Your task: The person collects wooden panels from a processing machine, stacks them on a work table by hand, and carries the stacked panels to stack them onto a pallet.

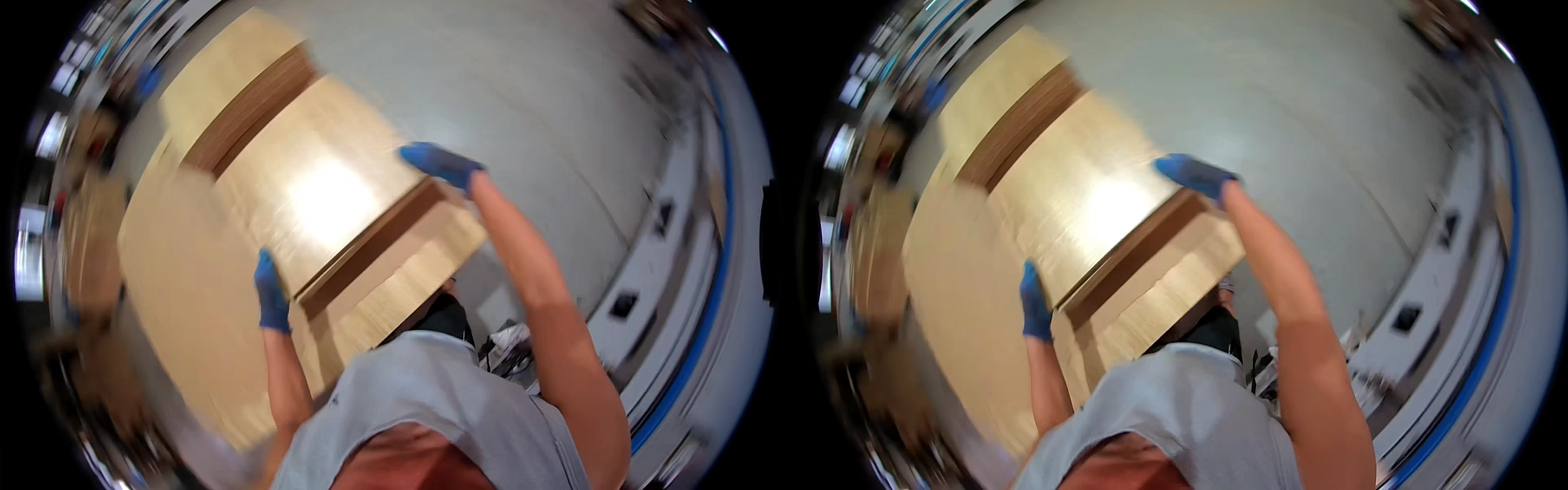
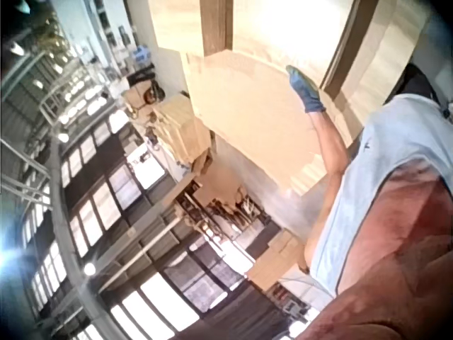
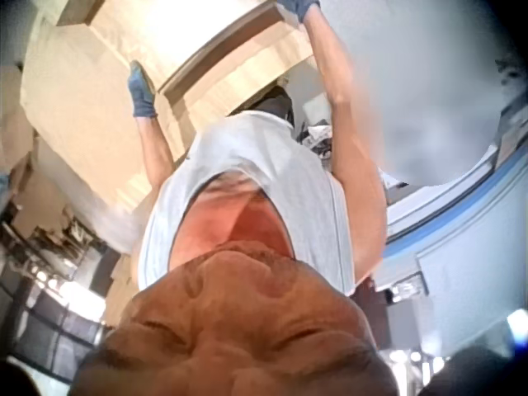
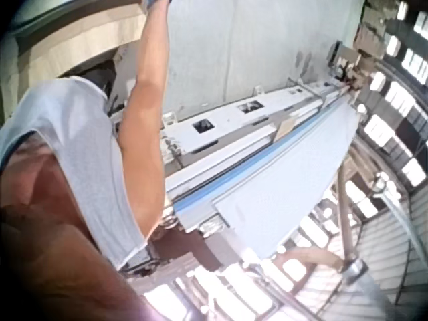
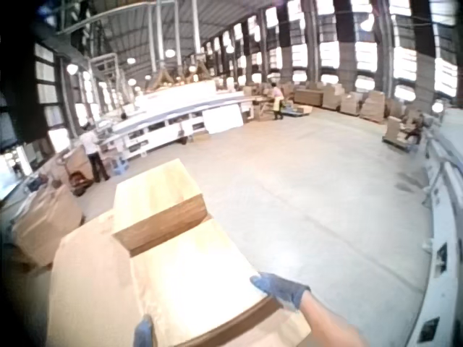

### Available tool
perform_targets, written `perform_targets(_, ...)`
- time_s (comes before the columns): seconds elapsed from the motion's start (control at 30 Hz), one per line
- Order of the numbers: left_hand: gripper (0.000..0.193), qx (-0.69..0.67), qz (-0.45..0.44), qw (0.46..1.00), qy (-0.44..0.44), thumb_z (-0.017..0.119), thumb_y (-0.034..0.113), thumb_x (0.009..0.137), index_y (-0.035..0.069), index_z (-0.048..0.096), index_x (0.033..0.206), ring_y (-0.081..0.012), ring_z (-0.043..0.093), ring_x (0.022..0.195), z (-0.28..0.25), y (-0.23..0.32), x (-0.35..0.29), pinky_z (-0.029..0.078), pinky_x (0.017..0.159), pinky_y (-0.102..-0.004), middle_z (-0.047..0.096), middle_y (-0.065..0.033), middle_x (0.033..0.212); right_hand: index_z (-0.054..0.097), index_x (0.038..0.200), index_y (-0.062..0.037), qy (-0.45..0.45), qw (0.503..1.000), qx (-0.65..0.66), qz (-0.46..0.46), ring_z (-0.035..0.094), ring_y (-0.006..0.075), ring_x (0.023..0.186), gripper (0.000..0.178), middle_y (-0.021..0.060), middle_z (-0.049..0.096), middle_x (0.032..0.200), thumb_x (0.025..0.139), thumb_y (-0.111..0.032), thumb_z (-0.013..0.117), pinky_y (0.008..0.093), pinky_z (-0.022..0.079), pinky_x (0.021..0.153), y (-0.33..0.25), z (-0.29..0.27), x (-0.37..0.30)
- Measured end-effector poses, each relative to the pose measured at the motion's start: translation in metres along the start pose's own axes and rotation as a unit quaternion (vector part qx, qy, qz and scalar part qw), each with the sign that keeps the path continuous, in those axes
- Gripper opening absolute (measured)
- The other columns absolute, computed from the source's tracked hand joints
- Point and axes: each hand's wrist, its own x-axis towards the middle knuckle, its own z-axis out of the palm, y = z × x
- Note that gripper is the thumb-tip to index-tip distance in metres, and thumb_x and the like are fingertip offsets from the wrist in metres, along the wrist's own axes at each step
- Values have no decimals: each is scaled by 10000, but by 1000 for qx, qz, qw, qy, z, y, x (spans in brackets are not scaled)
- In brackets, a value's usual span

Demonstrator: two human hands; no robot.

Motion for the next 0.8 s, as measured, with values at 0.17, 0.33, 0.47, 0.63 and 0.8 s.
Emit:
perform_targets(0.17,513,112,51,983,-135,482,366,1027,-41,512,1338,-211,586,1156,65,-34,29,470,990,-346,587,-129,1312,601,995,-44,495,814,-288,-98,615,369,892,280,214,628,982,873,-296,589,473,486,783,17,48,-16)
perform_targets(0.33,500,203,182,941,-200,494,344,1019,-30,507,1352,-235,582,1163,129,-40,26,477,979,-376,577,-135,1327,574,1018,4,727,654,-195,-74,592,436,922,334,232,607,996,872,-292,624,501,483,800,32,162,-271)
perform_targets(0.47,493,235,305,881,-276,504,326,1013,-22,504,1362,-255,579,1169,193,-52,-31,482,970,-399,570,-139,1339,595,1061,10,875,377,-270,140,595,435,981,332,243,622,1039,864,-255,626,488,481,855,86,326,-522)
perform_targets(0.63,487,199,340,788,-473,517,304,1005,-12,499,1376,-279,575,1176,211,-91,-144,489,959,-428,560,-145,1355,622,1116,17,863,-28,-270,427,598,433,1054,346,257,641,1093,853,-208,629,470,478,924,99,614,-716)
perform_targets(0.8,532,237,-55,619,-747,574,342,966,0,516,1370,-267,575,1172,156,-158,-412,474,984,-407,548,-151,1377,623,1178,36,760,-259,-79,591,569,435,1155,442,282,625,1187,864,-275,616,472,453,996,141,905,-798)
